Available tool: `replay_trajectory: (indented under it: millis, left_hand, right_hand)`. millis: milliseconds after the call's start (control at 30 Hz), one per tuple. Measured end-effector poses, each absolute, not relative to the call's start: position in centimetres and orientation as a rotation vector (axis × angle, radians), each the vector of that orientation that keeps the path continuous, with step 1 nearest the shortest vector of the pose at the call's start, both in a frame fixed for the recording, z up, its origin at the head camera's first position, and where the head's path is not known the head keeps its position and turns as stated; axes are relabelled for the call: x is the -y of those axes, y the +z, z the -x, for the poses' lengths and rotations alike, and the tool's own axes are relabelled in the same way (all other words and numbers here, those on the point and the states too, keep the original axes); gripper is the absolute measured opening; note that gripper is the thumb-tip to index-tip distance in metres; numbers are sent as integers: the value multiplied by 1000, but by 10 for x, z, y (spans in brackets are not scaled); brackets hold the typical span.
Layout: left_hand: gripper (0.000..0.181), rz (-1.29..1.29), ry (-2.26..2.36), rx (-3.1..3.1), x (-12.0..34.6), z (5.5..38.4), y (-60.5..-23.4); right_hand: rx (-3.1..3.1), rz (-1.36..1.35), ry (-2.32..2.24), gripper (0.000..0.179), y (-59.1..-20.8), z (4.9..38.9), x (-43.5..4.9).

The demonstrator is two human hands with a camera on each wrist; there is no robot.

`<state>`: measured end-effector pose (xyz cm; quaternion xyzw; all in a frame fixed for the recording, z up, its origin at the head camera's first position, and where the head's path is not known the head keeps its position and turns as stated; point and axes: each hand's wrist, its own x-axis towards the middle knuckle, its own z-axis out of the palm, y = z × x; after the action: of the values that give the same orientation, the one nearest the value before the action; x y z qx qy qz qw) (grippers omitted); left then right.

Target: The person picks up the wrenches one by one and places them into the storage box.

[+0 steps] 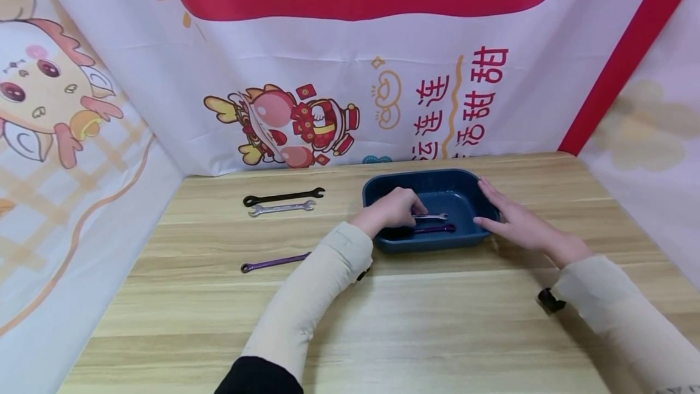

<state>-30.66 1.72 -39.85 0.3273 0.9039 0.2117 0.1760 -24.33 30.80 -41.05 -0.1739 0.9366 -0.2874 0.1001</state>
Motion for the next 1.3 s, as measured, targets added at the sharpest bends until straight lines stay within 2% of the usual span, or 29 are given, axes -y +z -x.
replay_trajectory:
  millis: [1300]
  left_hand:
    - [32,-1001,483,-2555,-21,308,-408]
  right_hand:
    - [-2771,504,-851,91,-410,243,-309]
